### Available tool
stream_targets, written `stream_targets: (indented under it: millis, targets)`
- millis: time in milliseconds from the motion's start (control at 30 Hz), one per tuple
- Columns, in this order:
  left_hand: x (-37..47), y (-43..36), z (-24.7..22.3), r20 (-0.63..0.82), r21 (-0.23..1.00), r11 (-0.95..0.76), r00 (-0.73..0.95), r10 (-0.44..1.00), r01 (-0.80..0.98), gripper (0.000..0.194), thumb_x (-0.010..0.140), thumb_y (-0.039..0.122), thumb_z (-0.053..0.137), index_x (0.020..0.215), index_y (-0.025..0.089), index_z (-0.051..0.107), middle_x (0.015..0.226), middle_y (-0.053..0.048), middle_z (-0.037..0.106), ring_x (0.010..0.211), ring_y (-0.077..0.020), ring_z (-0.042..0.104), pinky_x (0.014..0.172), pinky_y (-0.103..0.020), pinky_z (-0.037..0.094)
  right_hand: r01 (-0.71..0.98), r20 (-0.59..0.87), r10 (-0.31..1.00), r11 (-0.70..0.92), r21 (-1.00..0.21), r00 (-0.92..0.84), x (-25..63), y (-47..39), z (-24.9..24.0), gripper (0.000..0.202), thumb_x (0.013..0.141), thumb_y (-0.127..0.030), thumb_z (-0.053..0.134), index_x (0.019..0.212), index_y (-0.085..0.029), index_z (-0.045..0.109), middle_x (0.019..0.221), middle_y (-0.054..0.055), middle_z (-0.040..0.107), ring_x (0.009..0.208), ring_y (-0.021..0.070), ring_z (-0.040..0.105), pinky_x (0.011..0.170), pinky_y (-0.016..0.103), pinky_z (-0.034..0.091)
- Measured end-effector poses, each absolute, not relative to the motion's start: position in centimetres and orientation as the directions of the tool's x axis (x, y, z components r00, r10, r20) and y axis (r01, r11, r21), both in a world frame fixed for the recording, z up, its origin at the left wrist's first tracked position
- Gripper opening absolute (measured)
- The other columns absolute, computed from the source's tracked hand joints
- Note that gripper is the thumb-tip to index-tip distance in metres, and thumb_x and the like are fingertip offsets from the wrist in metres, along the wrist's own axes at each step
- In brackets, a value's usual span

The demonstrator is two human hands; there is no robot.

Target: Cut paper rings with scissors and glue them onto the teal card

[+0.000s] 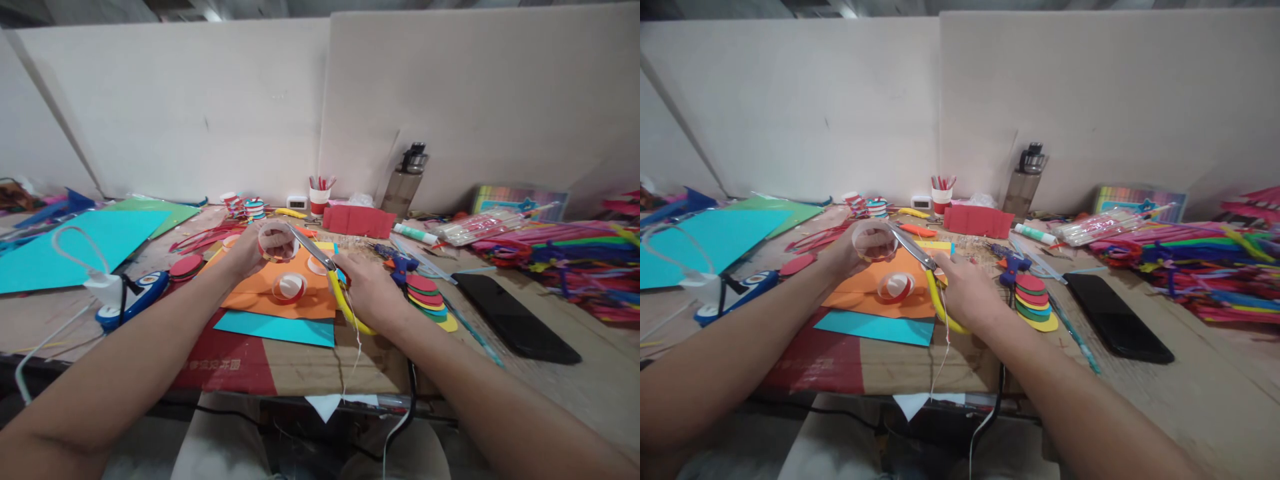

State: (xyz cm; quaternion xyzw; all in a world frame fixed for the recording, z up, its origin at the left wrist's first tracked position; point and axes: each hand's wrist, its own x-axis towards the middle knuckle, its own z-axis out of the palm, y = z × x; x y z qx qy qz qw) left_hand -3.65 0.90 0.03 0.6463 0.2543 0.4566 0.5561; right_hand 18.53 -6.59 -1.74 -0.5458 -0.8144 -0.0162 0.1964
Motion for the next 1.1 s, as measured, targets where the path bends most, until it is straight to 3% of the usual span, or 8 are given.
stream_targets:
  millis: [300,433,700,1100]
  targets:
    - [-3.28,0.86,0.05,0.312,0.941,-0.257,0.274,0.91,-0.22,0.034,0.064,0.038,0.079,0.075,0.014,0.057,0.063,-0.001,0.063,0.054,-0.0132,0.061,0.051,-0.025,0.051,0.908,0.339,0.892,0.376,-0.183,-0.3,18.45,-6.63,-1.71,0.027,0.089,-0.024,0.047,0.112,-0.019,0.06,0.101,0.011,0.065,0.091,0.023,0.058,0.076,0.03,0.039]
    - [-3.14,0.7,-0.08,0.295,0.948,-0.24,0.299,0.908,-0.208,0.035,0.065,0.038,0.078,0.078,0.014,0.057,0.06,-0.001,0.062,0.052,-0.0144,0.062,0.051,-0.026,0.051,0.91,0.357,0.887,0.373,-0.18,-0.293,18.35,-6.83,-1.63,0.03,0.089,-0.03,0.049,0.117,-0.021,0.059,0.104,0.01,0.063,0.088,0.0227,0.058,0.073,0.03,0.039]
    - [-3.04,0.44,0.01,0.298,0.945,-0.229,0.323,0.898,-0.235,0.033,0.064,0.034,0.078,0.079,0.013,0.057,0.057,0.0,0.061,0.049,-0.0138,0.061,0.048,-0.025,0.05,0.919,0.352,0.887,0.367,-0.142,-0.3,18.38,-6.86,-1.63,0.035,0.088,-0.026,0.048,0.122,-0.022,0.057,0.104,0.01,0.063,0.087,0.0227,0.058,0.072,0.03,0.038]
    - [-3.21,0.62,0.04,0.281,0.952,-0.212,0.357,0.891,-0.22,0.029,0.065,0.033,0.077,0.072,0.011,0.06,0.06,-0.003,0.063,0.051,-0.0134,0.062,0.046,-0.022,0.049,0.92,0.326,0.894,0.368,-0.138,-0.309,18.45,-6.8,-1.63,0.03,0.088,-0.019,0.047,0.116,-0.019,0.058,0.104,0.011,0.065,0.092,0.0228,0.058,0.076,0.03,0.039]
